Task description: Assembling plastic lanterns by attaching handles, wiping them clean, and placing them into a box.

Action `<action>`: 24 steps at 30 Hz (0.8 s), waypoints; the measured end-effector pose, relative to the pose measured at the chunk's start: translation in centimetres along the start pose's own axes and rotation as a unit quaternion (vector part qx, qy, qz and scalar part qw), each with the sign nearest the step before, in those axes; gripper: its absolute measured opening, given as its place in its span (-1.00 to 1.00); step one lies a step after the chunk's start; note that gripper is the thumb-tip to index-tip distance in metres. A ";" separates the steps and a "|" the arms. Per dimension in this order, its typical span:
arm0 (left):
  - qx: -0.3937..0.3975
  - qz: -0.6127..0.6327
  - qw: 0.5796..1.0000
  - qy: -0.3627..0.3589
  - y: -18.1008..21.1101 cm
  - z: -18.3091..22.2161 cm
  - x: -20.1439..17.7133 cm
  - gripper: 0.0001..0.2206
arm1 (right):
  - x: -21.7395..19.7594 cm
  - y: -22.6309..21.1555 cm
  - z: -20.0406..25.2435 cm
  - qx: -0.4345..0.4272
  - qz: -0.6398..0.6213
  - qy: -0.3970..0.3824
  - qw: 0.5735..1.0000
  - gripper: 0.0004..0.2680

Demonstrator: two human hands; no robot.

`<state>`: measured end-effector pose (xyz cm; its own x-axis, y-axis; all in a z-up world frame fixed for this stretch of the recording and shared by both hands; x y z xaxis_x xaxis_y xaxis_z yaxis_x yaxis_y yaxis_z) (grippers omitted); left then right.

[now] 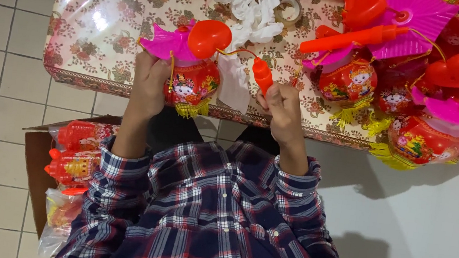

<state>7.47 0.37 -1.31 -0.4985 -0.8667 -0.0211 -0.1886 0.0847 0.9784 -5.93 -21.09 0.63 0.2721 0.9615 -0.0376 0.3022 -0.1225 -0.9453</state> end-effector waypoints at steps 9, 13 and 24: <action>0.012 -0.007 1.000 -0.012 -0.6 -0.3 -0.3 -0.75 | 0.2 0.0 -0.4 -0.010 0.038 -0.025 0.999 -0.54; 0.010 -0.015 1.000 -0.013 -1.0 -0.3 -0.3 -0.70 | 0.3 0.6 -0.1 0.007 0.049 -0.034 0.998 -0.57; 0.000 0.002 1.000 0.009 -3.9 -0.3 -1.0 -0.70 | -0.6 1.1 0.1 0.005 0.057 -0.015 0.998 -0.53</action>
<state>8.95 0.81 -5.09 -0.4846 -0.8746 -0.0126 -0.1863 0.0891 0.9785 -5.87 -21.77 -0.42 0.2770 0.9484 -0.1544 0.2620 -0.2291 -0.9375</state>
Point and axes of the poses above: each hand's wrist, its own z-axis away from the middle knuckle, its own x-axis out of the palm, y = z × x, the point moved 6 cm from there along -z, towards the middle knuckle, and after that the axes turned 10 degrees about -x, right-handed, at the moved point
